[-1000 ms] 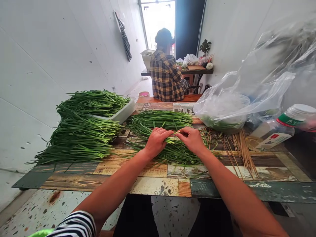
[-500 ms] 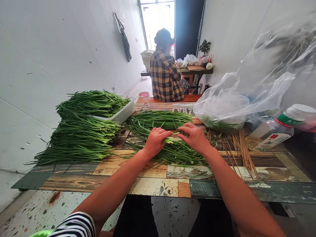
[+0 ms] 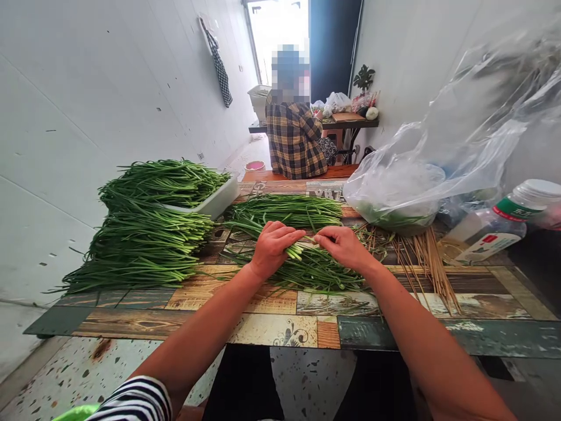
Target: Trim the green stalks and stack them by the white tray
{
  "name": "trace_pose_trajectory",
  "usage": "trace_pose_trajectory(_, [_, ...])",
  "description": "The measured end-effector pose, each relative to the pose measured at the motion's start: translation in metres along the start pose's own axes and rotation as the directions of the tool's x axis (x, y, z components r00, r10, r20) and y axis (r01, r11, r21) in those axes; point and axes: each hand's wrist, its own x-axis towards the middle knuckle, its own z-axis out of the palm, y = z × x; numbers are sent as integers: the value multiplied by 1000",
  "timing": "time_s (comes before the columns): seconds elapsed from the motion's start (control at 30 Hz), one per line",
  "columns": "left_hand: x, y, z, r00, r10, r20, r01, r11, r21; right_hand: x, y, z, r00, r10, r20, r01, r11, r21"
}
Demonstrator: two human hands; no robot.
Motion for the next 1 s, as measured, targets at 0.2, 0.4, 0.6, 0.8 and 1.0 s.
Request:
trace_pose_trajectory(0.2, [1,-1,-2,992,16,-122,-13,1000,29,3,22,-9,952,218,-214,-226,974,-12])
trace_pose_trajectory(0.4, [-2,-5,-4,906,-97,-412,105,994,-3,10,52,-25,880,113,-462,-263,925,-274])
trace_pose_trajectory(0.6, [-10,-3,-5,836,85,-542,-36,994,100,25,80,-6,955,57,-292,-222,791,-571])
trace_pose_trajectory(0.8, [-7,-6,0,960,2,-278,29,994,108,22,78,-15,965,-64,-254,-104,795,-597])
trace_pose_trajectory(1.0, [3,2,3,999,-2,-51,2,1000,-9,4,23,-12,995,-91,-37,85,987,-135])
